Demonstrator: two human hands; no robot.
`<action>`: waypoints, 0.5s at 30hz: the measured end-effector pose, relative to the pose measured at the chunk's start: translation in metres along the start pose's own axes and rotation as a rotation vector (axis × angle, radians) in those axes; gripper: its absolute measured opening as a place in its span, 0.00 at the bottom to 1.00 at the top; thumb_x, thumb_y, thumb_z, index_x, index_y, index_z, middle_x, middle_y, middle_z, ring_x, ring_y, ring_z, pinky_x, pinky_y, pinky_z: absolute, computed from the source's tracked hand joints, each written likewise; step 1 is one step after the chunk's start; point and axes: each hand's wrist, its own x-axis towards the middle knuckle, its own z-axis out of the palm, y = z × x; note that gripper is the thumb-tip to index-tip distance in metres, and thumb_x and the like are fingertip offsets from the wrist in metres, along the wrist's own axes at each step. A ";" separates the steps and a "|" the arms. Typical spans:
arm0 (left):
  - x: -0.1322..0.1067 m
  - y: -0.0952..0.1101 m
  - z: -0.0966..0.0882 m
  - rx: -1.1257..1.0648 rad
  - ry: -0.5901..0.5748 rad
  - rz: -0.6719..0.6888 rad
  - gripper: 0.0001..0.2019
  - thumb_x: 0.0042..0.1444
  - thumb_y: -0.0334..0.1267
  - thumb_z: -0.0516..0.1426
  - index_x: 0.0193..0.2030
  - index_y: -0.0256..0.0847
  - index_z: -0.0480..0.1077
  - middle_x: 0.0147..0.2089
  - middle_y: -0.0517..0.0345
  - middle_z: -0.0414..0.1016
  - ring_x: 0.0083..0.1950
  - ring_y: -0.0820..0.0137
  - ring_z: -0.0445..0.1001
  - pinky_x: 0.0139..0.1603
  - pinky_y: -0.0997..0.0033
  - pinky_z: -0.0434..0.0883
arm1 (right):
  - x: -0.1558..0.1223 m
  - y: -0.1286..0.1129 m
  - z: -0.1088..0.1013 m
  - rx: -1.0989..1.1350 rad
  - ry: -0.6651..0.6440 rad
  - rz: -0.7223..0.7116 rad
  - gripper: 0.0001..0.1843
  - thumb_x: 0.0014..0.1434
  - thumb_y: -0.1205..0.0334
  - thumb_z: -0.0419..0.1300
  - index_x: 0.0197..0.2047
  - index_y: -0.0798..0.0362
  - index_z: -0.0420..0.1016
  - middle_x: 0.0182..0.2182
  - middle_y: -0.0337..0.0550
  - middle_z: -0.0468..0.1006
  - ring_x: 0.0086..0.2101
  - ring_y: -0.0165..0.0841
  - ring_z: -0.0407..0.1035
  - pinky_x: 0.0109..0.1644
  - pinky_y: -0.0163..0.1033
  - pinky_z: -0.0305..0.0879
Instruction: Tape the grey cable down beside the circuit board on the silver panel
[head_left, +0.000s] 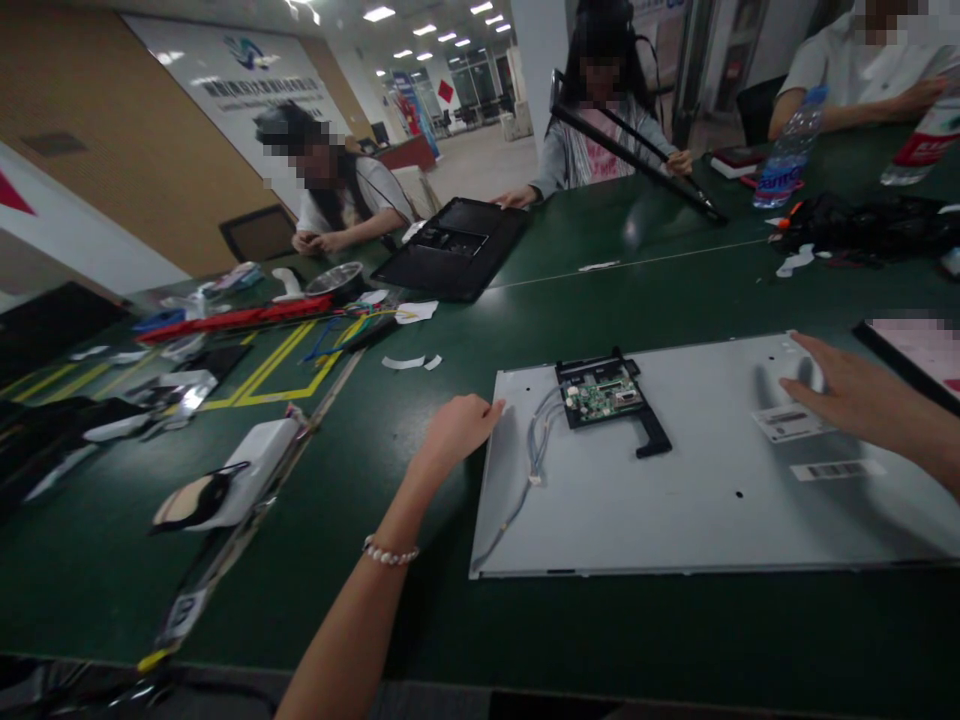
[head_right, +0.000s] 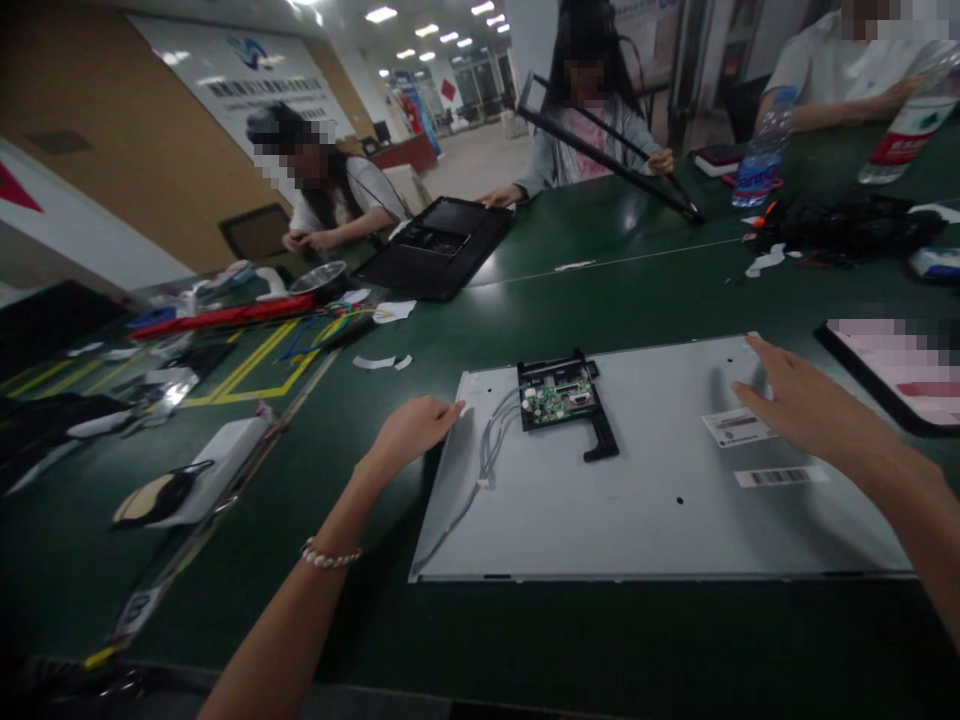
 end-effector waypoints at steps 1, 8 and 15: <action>0.000 0.000 0.001 0.000 0.000 0.000 0.30 0.67 0.53 0.40 0.33 0.38 0.78 0.33 0.46 0.78 0.34 0.64 0.76 0.31 0.71 0.63 | 0.000 0.002 0.000 -0.008 -0.015 0.000 0.45 0.60 0.40 0.49 0.72 0.58 0.45 0.58 0.62 0.69 0.49 0.55 0.70 0.49 0.56 0.68; 0.000 0.000 0.001 0.013 0.003 0.014 0.30 0.67 0.52 0.40 0.33 0.38 0.78 0.35 0.45 0.79 0.35 0.64 0.76 0.34 0.70 0.65 | -0.002 0.001 0.002 -0.026 -0.005 -0.031 0.45 0.60 0.40 0.49 0.71 0.59 0.47 0.61 0.63 0.65 0.54 0.54 0.67 0.56 0.55 0.64; -0.001 0.004 0.000 0.006 0.010 0.050 0.30 0.67 0.52 0.40 0.32 0.38 0.77 0.35 0.46 0.79 0.34 0.65 0.76 0.32 0.71 0.64 | -0.005 0.000 0.002 -0.062 -0.022 -0.027 0.42 0.61 0.42 0.48 0.70 0.60 0.49 0.63 0.63 0.62 0.56 0.54 0.65 0.58 0.55 0.63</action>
